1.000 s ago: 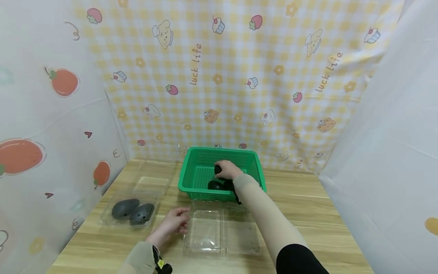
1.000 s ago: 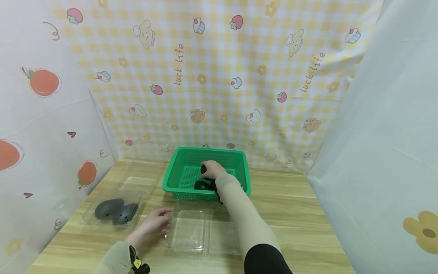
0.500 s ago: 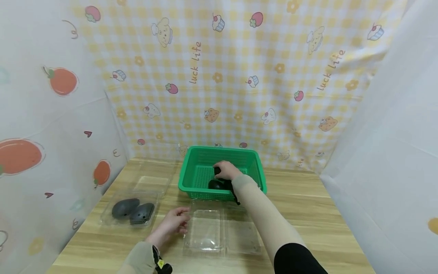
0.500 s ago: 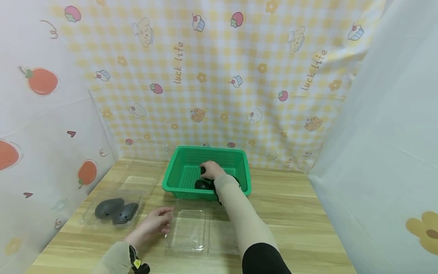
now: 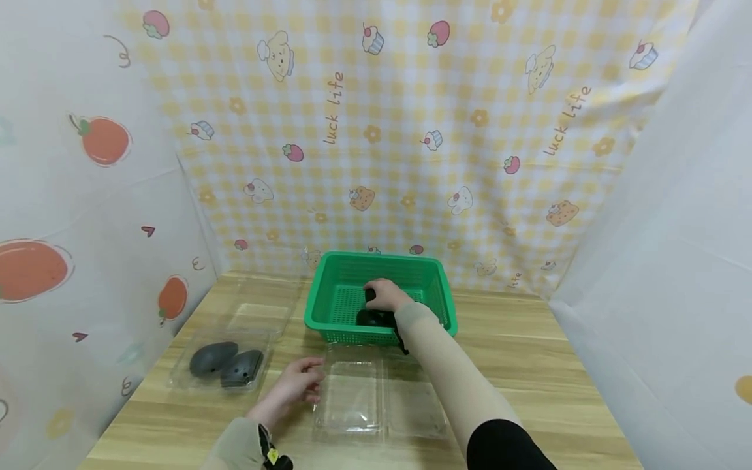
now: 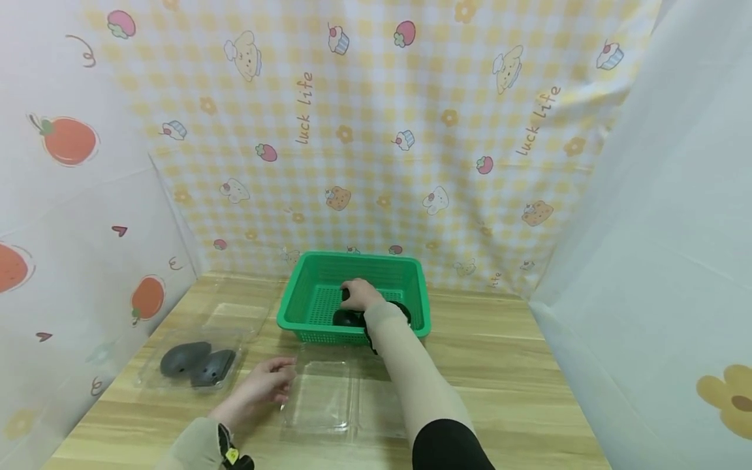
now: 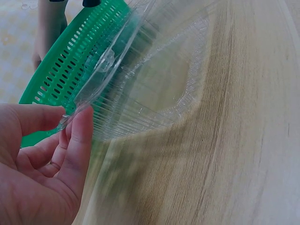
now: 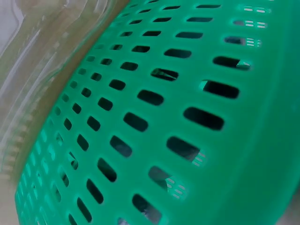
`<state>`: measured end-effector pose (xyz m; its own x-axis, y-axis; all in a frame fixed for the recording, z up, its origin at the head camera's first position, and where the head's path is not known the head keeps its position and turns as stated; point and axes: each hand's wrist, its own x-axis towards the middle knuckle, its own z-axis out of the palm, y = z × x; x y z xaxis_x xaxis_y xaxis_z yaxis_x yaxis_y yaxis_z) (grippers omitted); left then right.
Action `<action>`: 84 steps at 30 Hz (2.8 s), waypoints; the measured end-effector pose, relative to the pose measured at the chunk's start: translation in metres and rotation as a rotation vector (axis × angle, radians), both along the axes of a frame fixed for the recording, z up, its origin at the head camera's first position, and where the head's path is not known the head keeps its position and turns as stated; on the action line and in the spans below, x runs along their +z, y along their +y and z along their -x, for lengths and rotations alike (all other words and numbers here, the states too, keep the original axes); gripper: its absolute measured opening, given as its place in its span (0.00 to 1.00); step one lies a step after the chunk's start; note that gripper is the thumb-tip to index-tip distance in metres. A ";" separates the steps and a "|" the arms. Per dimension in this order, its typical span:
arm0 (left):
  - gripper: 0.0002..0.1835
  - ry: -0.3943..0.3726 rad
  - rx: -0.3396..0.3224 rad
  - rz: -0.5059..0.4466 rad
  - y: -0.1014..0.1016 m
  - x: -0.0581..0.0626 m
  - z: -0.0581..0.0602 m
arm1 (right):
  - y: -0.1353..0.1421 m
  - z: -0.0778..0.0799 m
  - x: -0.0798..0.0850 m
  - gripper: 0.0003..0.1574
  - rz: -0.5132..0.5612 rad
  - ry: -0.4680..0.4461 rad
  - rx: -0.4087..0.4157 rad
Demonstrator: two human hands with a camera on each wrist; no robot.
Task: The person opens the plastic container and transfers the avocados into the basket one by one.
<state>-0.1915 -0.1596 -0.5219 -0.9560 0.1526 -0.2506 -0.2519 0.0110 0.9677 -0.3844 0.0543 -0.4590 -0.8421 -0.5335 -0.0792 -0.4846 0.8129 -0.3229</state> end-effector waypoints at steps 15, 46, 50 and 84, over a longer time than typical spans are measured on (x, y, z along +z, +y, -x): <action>0.26 -0.023 -0.008 0.002 -0.003 -0.002 0.005 | -0.002 0.006 -0.009 0.32 -0.059 -0.019 0.005; 0.26 -0.016 -0.009 -0.028 -0.001 -0.002 0.005 | -0.006 0.005 -0.017 0.34 -0.065 -0.068 -0.024; 0.25 -0.019 -0.012 -0.037 0.000 0.011 0.000 | -0.006 0.006 -0.019 0.34 -0.071 -0.066 -0.031; 0.26 -0.013 -0.019 -0.018 0.003 0.003 0.003 | 0.018 -0.006 0.005 0.26 0.118 -0.044 -0.010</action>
<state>-0.1948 -0.1571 -0.5187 -0.9494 0.1755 -0.2604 -0.2648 -0.0016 0.9643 -0.3782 0.0719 -0.4538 -0.8448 -0.5325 -0.0537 -0.4595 0.7731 -0.4372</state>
